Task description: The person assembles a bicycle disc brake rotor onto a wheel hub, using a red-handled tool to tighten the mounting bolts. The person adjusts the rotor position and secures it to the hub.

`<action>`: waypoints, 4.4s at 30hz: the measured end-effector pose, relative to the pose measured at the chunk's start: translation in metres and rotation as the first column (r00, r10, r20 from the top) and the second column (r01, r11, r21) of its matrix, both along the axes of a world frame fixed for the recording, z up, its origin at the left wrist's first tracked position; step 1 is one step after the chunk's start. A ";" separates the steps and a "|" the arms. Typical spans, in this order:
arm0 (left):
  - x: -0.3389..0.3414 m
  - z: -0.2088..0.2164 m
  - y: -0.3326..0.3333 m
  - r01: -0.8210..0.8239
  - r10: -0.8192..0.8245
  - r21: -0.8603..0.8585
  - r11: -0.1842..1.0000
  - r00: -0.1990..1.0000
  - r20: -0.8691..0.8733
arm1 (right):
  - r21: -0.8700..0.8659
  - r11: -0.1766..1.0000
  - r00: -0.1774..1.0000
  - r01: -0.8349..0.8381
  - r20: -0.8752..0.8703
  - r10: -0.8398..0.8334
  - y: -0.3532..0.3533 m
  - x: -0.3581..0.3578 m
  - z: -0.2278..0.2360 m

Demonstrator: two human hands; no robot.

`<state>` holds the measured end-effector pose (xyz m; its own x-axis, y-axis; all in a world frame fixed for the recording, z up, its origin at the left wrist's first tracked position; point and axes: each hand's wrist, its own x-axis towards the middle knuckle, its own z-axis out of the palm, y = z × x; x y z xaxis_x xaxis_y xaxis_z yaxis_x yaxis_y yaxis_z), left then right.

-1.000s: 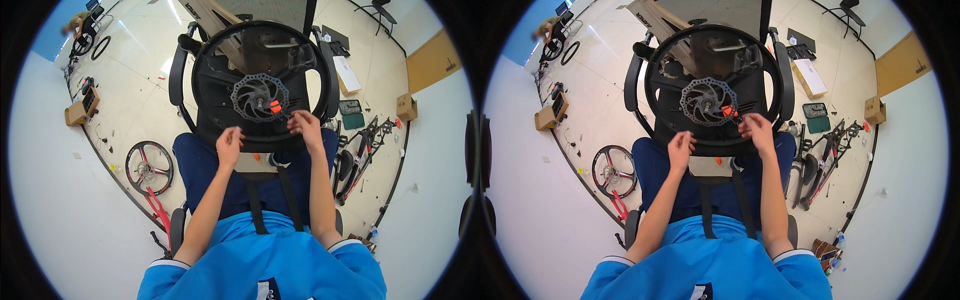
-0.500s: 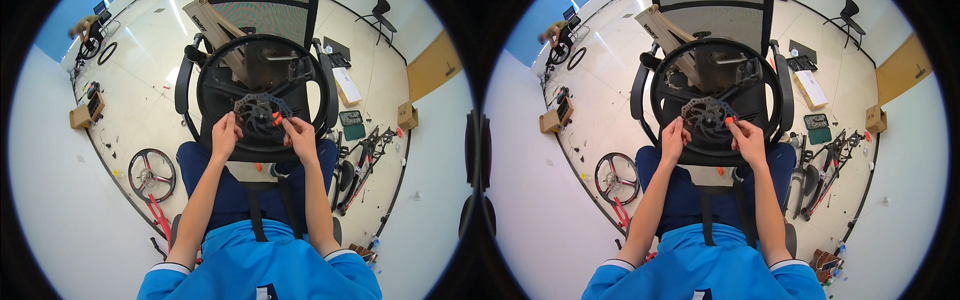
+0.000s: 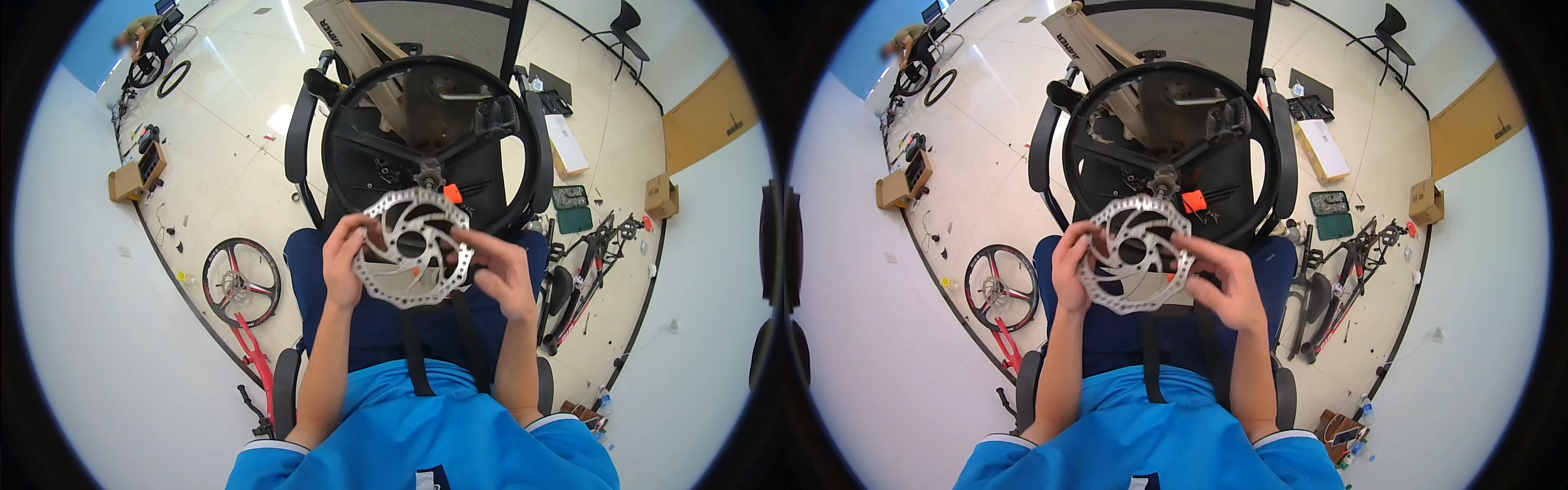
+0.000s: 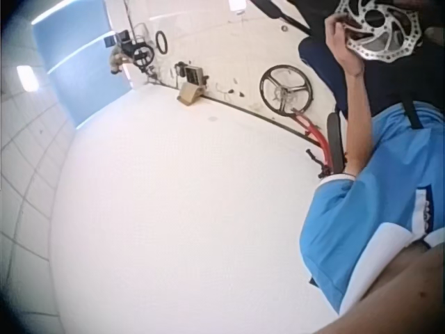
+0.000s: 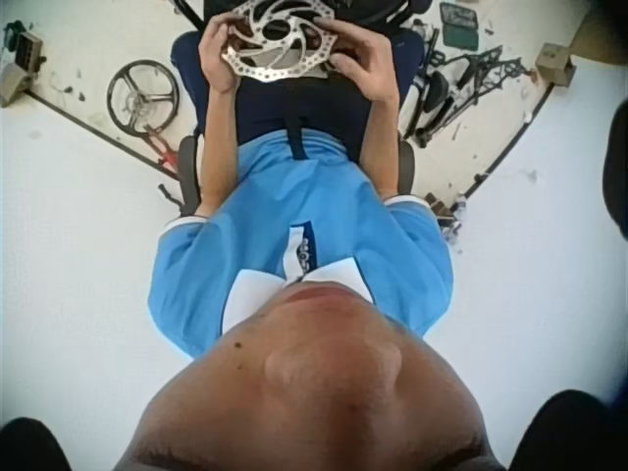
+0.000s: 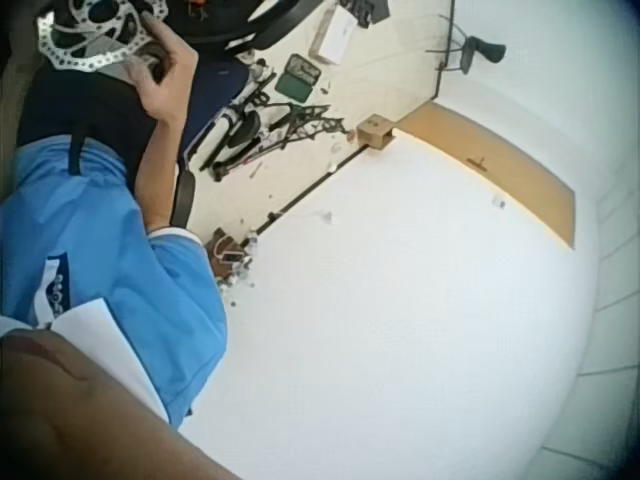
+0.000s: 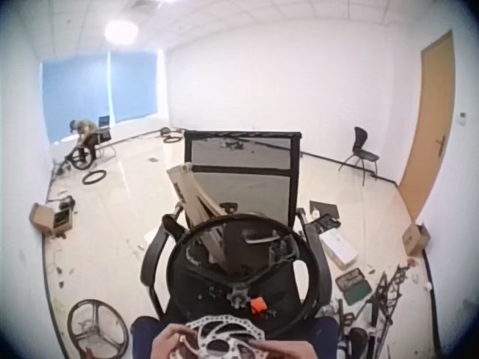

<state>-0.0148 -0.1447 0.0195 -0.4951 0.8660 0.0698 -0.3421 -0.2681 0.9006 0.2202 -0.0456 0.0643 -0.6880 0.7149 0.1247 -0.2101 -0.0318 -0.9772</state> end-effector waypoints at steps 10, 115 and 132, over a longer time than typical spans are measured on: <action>-0.028 -0.032 0.112 0.088 -0.086 -0.004 0.996 0.961 -0.263 | 0.304 0.879 0.887 0.368 0.170 -0.430 0.081 -0.060 -0.041; -0.009 -0.061 0.137 -0.258 0.261 0.067 0.964 0.860 -0.438 | 0.659 0.648 0.831 0.382 0.062 -0.553 0.076 -0.075 -0.067; -0.011 -0.057 0.135 -0.231 0.222 0.051 0.972 0.817 -0.532 | 0.797 0.505 0.778 0.332 0.072 -0.624 0.076 -0.076 -0.067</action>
<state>-0.0260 -0.0096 -0.0379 -0.5676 0.7373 0.3664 0.2576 -0.2637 0.9296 0.1443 0.0308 -0.0027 -0.3650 0.7159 0.5952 0.3468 0.6978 -0.6267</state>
